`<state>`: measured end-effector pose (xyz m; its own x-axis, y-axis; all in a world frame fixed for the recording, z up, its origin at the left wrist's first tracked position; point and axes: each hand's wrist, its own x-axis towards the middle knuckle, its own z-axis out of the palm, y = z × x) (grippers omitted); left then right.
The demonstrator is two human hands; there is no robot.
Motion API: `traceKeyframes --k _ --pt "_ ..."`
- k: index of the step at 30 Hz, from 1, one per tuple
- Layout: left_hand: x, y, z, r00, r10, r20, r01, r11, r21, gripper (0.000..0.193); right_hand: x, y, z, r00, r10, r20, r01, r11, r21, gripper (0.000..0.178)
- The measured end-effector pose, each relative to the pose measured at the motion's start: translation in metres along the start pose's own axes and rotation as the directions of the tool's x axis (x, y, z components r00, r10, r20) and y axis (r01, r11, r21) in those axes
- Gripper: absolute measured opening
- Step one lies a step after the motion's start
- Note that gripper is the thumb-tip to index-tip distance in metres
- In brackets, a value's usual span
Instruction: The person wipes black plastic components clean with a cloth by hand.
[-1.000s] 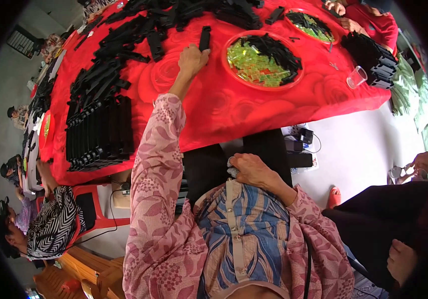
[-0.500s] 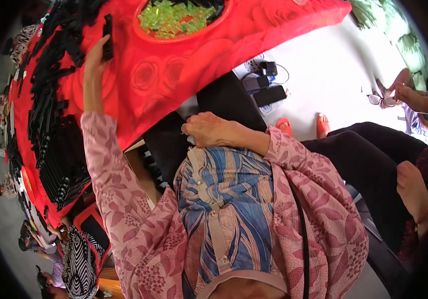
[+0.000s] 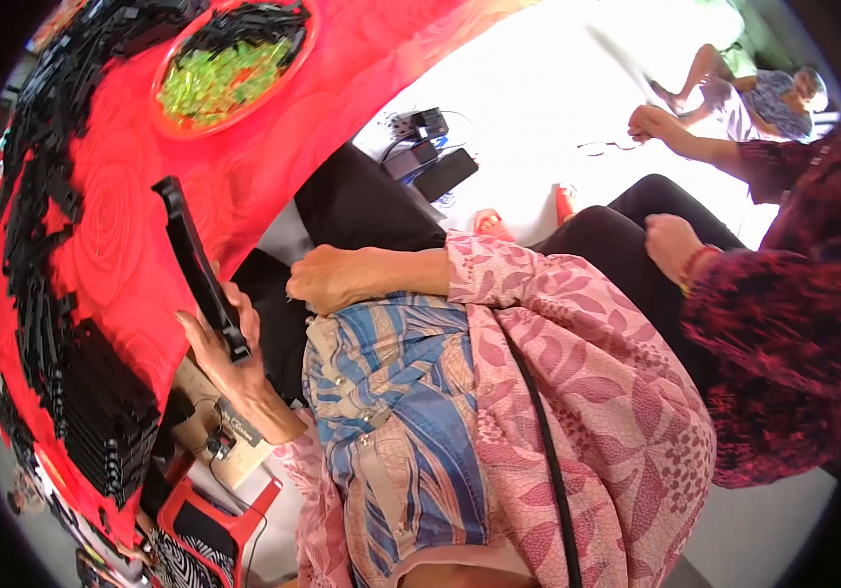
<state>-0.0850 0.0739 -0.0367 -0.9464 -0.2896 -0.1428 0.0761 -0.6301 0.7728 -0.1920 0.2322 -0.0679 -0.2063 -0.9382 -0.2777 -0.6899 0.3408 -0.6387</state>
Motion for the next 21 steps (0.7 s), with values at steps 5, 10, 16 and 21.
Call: traceKeyframes --k 5,10,16,21 --pt "-0.004 -0.043 0.014 0.996 -0.008 0.092 0.035 0.954 -0.299 0.042 -0.005 0.015 0.005 0.998 -0.017 -0.064 0.016 1.0 -0.022 0.027" --pt "-0.019 -0.043 0.005 0.996 0.052 0.069 -0.026 0.942 -0.336 0.053 0.018 -0.001 0.016 0.939 -0.147 -0.31 0.143 0.989 -0.036 0.017" --pt "-0.004 -0.044 0.016 0.998 -0.006 0.066 0.028 0.941 -0.336 0.049 -0.004 -0.001 -0.019 0.933 0.003 -0.361 0.056 0.987 0.153 0.008" --pt "0.005 -0.035 0.013 0.999 0.039 0.02 -0.029 0.938 -0.347 0.056 0.006 0.005 -0.007 0.896 0.023 -0.443 0.026 0.994 0.103 0.011"
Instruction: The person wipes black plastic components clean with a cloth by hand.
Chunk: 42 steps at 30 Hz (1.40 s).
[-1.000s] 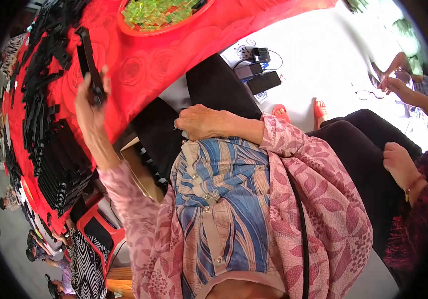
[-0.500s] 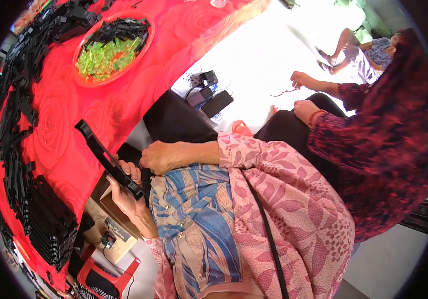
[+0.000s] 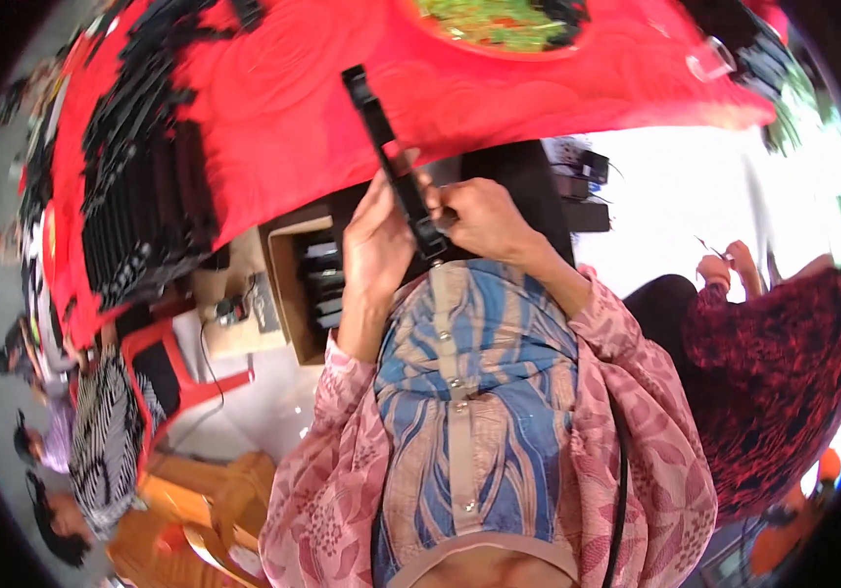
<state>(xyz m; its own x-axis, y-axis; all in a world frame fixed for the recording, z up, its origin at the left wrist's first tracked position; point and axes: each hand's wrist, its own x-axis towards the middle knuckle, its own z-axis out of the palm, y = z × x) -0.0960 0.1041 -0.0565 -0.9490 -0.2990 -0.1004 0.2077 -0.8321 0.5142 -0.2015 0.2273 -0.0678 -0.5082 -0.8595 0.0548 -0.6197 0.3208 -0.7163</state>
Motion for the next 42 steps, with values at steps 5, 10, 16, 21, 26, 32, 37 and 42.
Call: traceKeyframes --k 5,10,16,21,26,32,37,42 --pt "-0.002 0.01 -0.009 1.0 0.014 0.011 -0.013 0.999 -0.038 0.056 0.005 -0.004 0.004 0.994 -0.008 0.113 0.006 1.0 0.019 0.019" --pt "-0.001 0.009 -0.014 1.0 0.023 -0.007 -0.024 0.999 -0.049 0.051 0.005 -0.004 0.006 0.991 -0.017 0.136 0.009 0.998 0.058 0.02" --pt "0.0 0.001 -0.016 0.995 0.044 -0.086 -0.05 0.997 -0.064 0.04 0.001 0.015 0.015 0.987 -0.117 0.109 0.116 0.993 0.015 0.026" --pt "-0.007 0.003 -0.017 0.99 -0.013 -0.142 0.01 1.0 -0.023 0.033 0.005 0.006 -0.021 0.991 -0.066 0.119 0.06 0.997 0.056 0.017" --pt "0.003 0.009 -0.016 0.992 -0.111 -0.057 0.101 0.984 -0.148 0.028 0.019 0.016 -0.08 0.967 0.134 -0.218 -0.048 0.932 0.358 0.013" --pt "0.012 -0.006 -0.017 0.983 -0.144 -0.113 0.105 0.949 -0.298 0.031 0.082 0.051 -0.134 0.836 -0.077 -0.543 0.157 0.982 0.104 0.016" --pt "0.012 -0.007 -0.001 0.978 -0.205 -0.037 0.181 0.924 -0.336 0.032 0.115 0.075 -0.156 0.884 -0.122 -0.452 -0.004 0.964 -0.267 0.018" --pt "0.004 -0.006 -0.016 0.985 -0.122 -0.118 0.072 0.931 -0.358 0.033 0.145 0.046 -0.125 0.978 -0.016 -0.207 -0.124 0.755 -0.644 0.012"
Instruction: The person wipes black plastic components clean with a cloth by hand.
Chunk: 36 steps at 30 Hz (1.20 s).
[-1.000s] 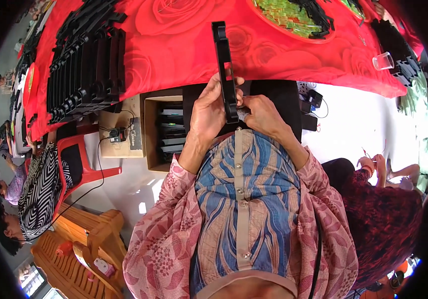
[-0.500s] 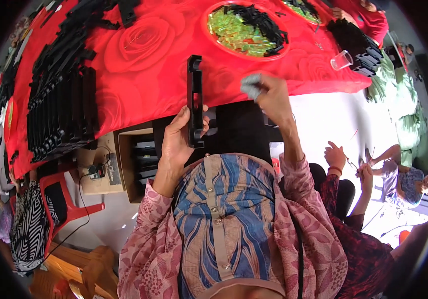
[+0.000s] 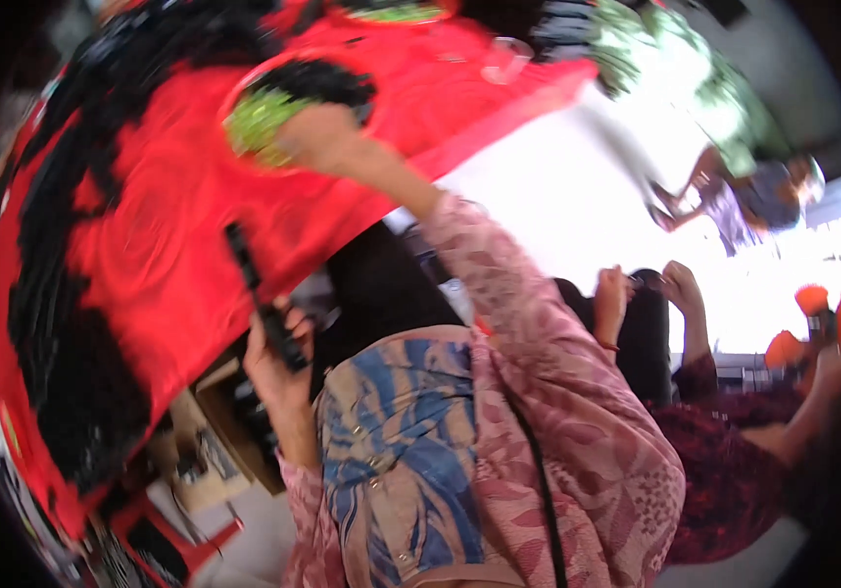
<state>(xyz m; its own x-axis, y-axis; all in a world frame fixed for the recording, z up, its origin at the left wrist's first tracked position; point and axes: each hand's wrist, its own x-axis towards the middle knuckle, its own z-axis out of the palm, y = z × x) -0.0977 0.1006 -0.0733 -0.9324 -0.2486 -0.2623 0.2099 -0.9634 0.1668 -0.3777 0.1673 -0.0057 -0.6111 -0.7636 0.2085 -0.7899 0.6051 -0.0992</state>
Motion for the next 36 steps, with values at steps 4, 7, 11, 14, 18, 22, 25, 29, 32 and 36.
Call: traceKeyframes --k 4,7,11,14,18,22,25,29,32,36 --pt "0.005 -0.002 0.005 0.998 -0.007 0.057 0.004 0.999 0.05 0.031 0.004 0.008 0.015 0.958 -0.171 -0.232 0.176 0.984 -0.002 0.01" --pt "0.006 -0.004 0.007 0.996 -0.004 0.095 -0.003 0.997 0.071 0.031 0.008 0.0 0.01 0.969 -0.145 -0.198 0.146 0.989 -0.012 0.01" --pt "0.008 -0.006 0.006 0.997 -0.014 0.074 0.008 0.997 0.078 0.031 0.012 0.001 0.014 0.974 -0.155 -0.167 0.152 0.988 -0.029 0.012" --pt "0.007 -0.007 0.005 0.997 -0.005 0.071 -0.001 0.996 0.088 0.031 0.013 0.001 0.019 0.973 -0.178 -0.15 0.168 0.983 -0.074 0.015" --pt "0.007 -0.007 0.004 0.997 0.001 0.072 -0.008 0.995 0.099 0.031 0.011 0.001 0.017 0.971 -0.202 -0.13 0.189 0.976 -0.109 0.017" --pt "0.001 -0.004 0.002 0.998 0.012 0.058 -0.018 0.995 0.098 0.03 0.007 -0.005 0.011 0.973 -0.215 -0.078 0.21 0.975 -0.072 0.018" --pt "0.007 -0.006 0.006 0.994 -0.019 0.105 0.008 0.994 0.109 0.029 0.011 0.005 0.011 0.986 -0.168 -0.026 0.165 0.983 -0.08 0.018" --pt "0.011 -0.003 0.0 0.994 -0.032 0.105 0.021 0.994 0.105 0.03 0.017 0.007 0.014 0.978 -0.201 -0.059 0.195 0.976 -0.097 0.019" --pt "0.003 0.003 0.0 0.994 -0.021 0.107 0.015 0.998 0.06 0.03 0.021 0.002 0.009 0.96 -0.266 -0.09 0.259 0.963 -0.078 0.023" --pt "0.011 0.0 -0.013 0.997 -0.056 0.051 0.056 0.998 -0.009 0.032 0.019 0.013 0.007 0.972 -0.228 -0.056 0.228 0.974 -0.002 0.036"
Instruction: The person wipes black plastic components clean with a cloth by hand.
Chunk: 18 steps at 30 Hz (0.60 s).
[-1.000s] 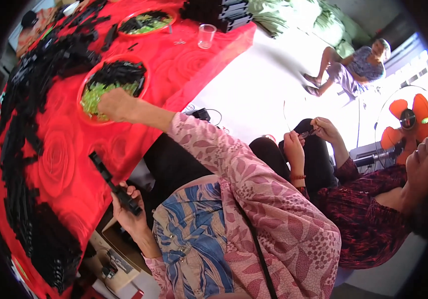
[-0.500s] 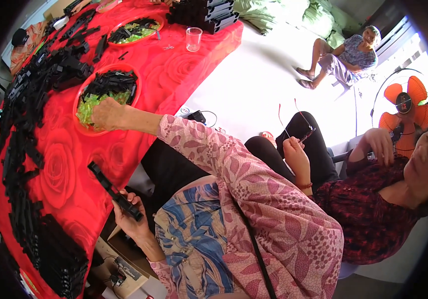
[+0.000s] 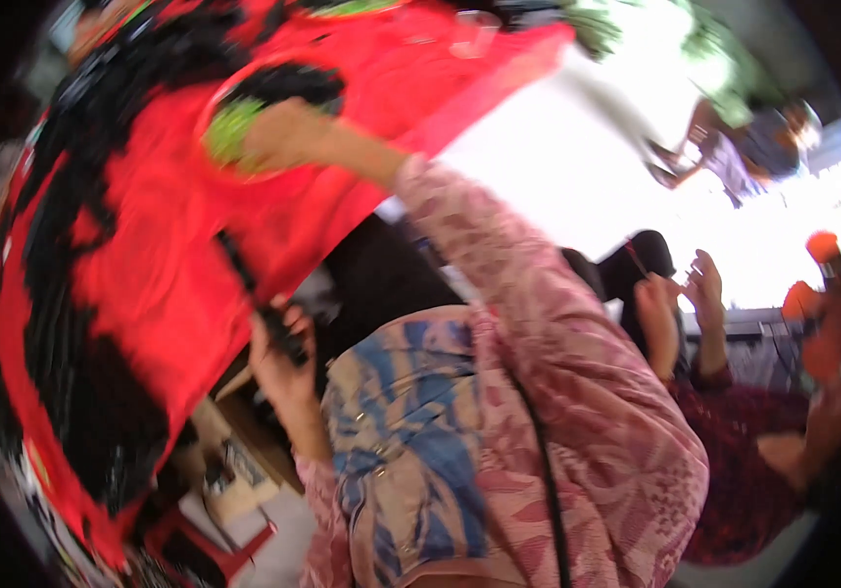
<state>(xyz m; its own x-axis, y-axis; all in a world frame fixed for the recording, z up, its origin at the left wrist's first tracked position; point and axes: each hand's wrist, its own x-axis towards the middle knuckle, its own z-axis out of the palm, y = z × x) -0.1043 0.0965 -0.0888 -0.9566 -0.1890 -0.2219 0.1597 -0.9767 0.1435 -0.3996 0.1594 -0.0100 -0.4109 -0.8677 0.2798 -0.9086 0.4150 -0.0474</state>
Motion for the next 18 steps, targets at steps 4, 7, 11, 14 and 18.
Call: traceKeyframes --k 4,7,11,14,18 --pt "0.004 -0.003 0.001 0.992 -0.117 -0.045 0.123 0.977 0.176 0.037 -0.015 0.013 -0.02 0.998 -0.061 0.001 0.061 0.997 -0.055 0.02" --pt "-0.005 -0.004 0.012 0.99 0.006 -0.144 0.028 0.972 0.232 0.038 -0.009 0.001 -0.008 0.998 -0.051 0.024 0.053 0.993 -0.105 0.024" --pt "-0.005 -0.008 0.014 0.983 0.045 -0.176 -0.005 0.975 0.221 0.035 -0.007 -0.003 -0.006 0.999 -0.014 0.029 0.018 0.991 -0.136 0.027" --pt "-0.006 -0.002 0.007 0.991 0.043 -0.131 -0.014 0.977 0.212 0.033 -0.003 -0.006 -0.007 0.999 -0.02 0.05 0.026 0.99 -0.141 0.028" --pt "-0.007 -0.005 0.008 0.992 0.051 -0.112 -0.023 0.971 0.24 0.031 -0.004 -0.001 -0.008 0.993 -0.113 -0.032 0.112 0.993 -0.031 0.027"
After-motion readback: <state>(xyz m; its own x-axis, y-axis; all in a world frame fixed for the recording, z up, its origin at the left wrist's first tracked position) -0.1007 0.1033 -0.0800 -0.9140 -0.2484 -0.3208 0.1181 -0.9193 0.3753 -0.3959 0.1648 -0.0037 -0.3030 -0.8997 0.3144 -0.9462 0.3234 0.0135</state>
